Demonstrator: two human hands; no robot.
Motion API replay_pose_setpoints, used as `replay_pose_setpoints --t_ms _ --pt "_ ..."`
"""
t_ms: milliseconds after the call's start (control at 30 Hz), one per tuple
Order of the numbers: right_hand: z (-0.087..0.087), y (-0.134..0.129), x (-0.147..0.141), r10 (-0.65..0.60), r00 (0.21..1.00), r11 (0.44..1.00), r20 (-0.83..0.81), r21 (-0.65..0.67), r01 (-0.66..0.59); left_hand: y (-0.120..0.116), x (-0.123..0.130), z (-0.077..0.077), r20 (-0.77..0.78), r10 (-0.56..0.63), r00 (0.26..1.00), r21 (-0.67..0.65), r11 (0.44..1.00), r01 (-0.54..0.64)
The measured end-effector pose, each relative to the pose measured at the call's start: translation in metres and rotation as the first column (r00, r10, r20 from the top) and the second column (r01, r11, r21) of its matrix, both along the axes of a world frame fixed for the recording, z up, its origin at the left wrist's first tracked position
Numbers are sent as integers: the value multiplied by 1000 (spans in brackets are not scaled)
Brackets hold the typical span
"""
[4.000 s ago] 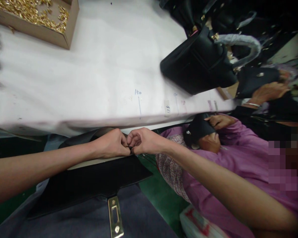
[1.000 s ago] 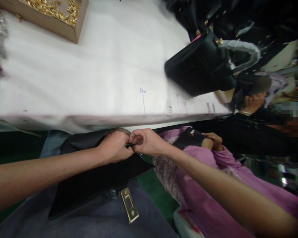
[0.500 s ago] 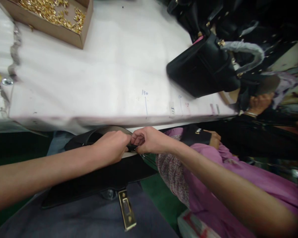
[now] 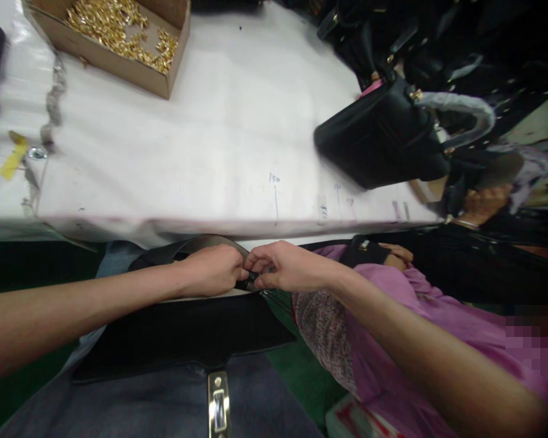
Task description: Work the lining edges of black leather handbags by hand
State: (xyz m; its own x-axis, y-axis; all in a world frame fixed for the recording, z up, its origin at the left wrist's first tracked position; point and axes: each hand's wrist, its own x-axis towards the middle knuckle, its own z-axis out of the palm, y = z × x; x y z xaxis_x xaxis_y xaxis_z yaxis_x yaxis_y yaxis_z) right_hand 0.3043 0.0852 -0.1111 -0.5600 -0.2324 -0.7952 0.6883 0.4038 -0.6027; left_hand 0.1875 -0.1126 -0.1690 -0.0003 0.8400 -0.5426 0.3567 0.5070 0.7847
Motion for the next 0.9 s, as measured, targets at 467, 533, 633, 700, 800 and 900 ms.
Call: replay_pose_setpoints --t_ms 467,533,633,700,800,900 --pt "7 -12 -16 146 988 972 -53 196 -133 8 -7 -34 311 56 949 -134 991 -15" --pt "4 -12 -15 106 994 980 -36 173 -98 7 -10 -32 330 26 944 -113 994 13" --pt "3 -10 -14 52 998 989 -29 138 -47 8 -22 -23 333 -48 942 -73 994 77" --pt "3 -9 -13 20 999 993 -25 114 -17 10 -32 -13 298 -100 949 -56 991 122" --pt "4 -8 -8 -44 999 997 -32 60 45 6 -46 18 123 -141 982 -48 988 147" --pt "5 -7 1 -156 988 988 -19 -18 155 -22 -49 66 -243 -76 967 104 989 104"
